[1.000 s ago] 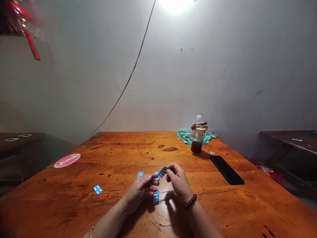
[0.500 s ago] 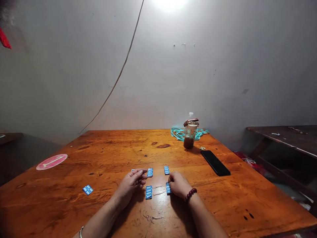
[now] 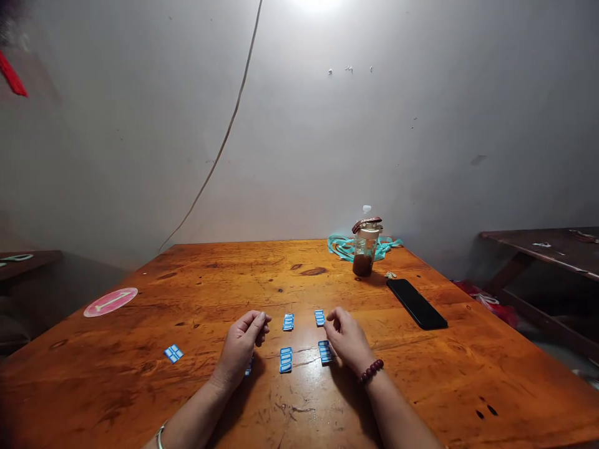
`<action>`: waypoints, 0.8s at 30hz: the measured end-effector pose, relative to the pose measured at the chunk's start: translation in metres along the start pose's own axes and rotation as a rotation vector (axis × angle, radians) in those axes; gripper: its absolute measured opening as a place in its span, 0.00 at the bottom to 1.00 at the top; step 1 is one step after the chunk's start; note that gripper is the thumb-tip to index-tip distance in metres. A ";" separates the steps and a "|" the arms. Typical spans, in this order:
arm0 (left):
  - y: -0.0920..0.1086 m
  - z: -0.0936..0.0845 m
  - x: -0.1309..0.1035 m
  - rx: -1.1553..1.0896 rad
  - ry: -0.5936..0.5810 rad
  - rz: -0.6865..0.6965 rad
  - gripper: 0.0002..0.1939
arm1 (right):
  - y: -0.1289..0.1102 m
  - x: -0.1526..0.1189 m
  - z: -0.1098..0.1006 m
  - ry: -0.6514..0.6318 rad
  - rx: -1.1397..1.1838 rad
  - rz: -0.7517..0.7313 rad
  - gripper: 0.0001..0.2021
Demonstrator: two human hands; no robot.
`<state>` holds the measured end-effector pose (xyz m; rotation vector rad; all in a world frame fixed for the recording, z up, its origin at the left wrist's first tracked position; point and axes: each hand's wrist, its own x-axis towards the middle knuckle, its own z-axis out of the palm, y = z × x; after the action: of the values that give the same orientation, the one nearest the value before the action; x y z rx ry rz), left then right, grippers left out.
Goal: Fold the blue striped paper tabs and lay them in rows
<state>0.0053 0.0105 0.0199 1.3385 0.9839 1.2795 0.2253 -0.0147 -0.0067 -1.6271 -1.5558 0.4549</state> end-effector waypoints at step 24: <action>0.022 -0.046 0.059 0.375 0.239 0.309 0.15 | -0.010 0.047 -0.011 0.324 0.272 -0.071 0.14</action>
<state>-0.0354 0.0702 0.0493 1.7026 1.2642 1.5680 0.2352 0.0252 0.0205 -1.3563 -1.2469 0.3291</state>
